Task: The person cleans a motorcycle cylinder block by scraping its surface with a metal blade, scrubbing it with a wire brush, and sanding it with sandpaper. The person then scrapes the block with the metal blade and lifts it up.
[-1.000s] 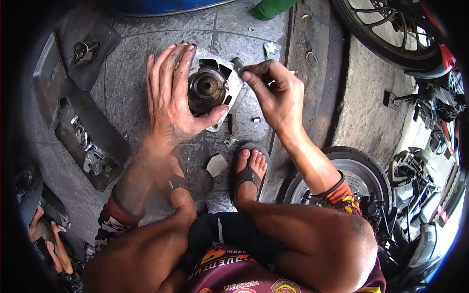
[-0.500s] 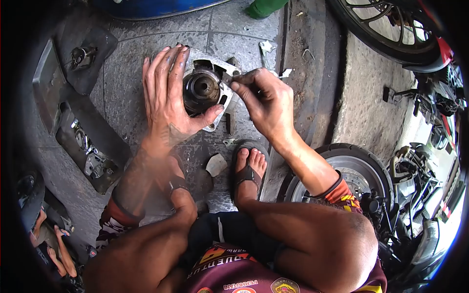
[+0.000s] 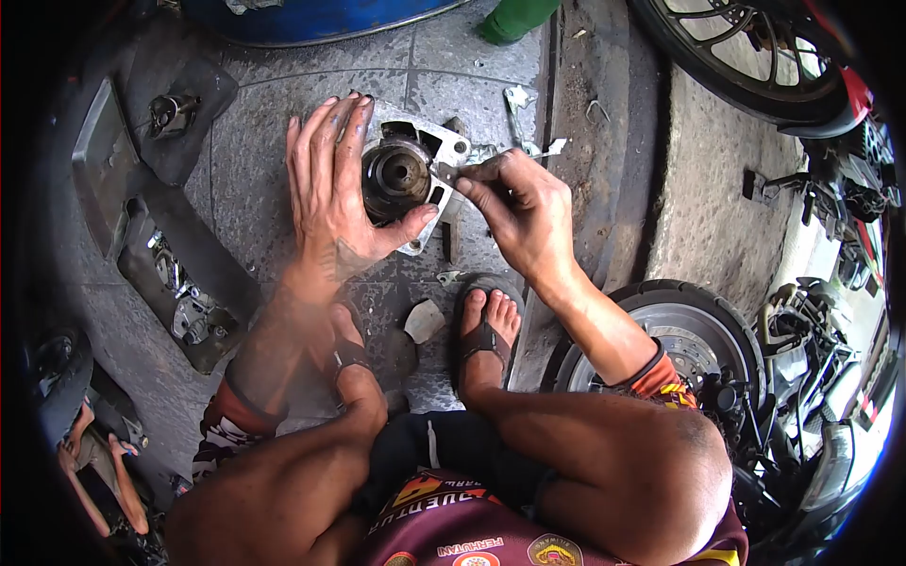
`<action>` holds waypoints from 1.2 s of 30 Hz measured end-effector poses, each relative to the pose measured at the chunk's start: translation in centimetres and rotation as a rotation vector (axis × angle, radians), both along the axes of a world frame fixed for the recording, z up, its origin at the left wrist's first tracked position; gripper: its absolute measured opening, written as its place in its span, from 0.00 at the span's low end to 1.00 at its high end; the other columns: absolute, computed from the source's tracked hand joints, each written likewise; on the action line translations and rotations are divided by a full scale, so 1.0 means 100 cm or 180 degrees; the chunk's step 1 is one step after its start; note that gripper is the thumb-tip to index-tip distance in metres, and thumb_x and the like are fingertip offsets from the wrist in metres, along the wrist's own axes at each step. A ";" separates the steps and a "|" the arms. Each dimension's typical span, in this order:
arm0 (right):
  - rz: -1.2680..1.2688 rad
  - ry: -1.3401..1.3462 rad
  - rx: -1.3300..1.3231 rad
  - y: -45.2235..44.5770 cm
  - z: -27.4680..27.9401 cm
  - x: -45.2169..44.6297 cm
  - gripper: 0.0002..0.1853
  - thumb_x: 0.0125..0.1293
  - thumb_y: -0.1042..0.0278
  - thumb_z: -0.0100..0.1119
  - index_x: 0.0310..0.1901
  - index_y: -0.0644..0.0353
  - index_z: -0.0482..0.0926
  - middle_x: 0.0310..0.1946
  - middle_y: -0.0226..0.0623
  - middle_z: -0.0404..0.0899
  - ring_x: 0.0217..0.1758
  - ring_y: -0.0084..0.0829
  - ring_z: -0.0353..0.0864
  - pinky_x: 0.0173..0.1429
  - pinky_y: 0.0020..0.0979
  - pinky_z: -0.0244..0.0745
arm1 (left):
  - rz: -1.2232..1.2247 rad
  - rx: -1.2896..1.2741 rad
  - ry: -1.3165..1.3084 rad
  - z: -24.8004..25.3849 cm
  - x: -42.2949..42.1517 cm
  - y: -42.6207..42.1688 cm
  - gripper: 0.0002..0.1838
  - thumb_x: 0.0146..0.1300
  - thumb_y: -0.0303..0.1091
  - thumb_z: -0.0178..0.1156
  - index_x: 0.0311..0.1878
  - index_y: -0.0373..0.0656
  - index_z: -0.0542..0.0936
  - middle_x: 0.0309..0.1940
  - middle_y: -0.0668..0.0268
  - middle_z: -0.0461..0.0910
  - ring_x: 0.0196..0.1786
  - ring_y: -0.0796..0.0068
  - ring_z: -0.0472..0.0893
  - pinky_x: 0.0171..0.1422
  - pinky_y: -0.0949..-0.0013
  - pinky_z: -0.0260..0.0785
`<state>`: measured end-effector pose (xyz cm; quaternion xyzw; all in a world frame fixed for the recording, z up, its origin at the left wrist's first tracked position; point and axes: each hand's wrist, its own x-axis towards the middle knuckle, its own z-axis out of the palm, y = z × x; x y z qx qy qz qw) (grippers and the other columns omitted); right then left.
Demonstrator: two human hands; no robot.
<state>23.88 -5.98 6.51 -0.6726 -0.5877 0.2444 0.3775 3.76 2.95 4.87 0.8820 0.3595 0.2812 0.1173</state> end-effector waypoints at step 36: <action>-0.1654 0.3131 -0.0544 -0.031 -0.038 -0.020 0.11 0.76 0.61 0.52 0.44 0.61 0.72 0.32 0.32 0.77 0.30 0.18 0.76 0.25 0.22 0.68 | 0.0574 -0.1793 0.0198 0.014 -0.021 0.009 0.39 0.54 0.37 0.62 0.69 0.34 0.65 0.58 0.47 0.70 0.66 0.45 0.67 0.72 0.50 0.59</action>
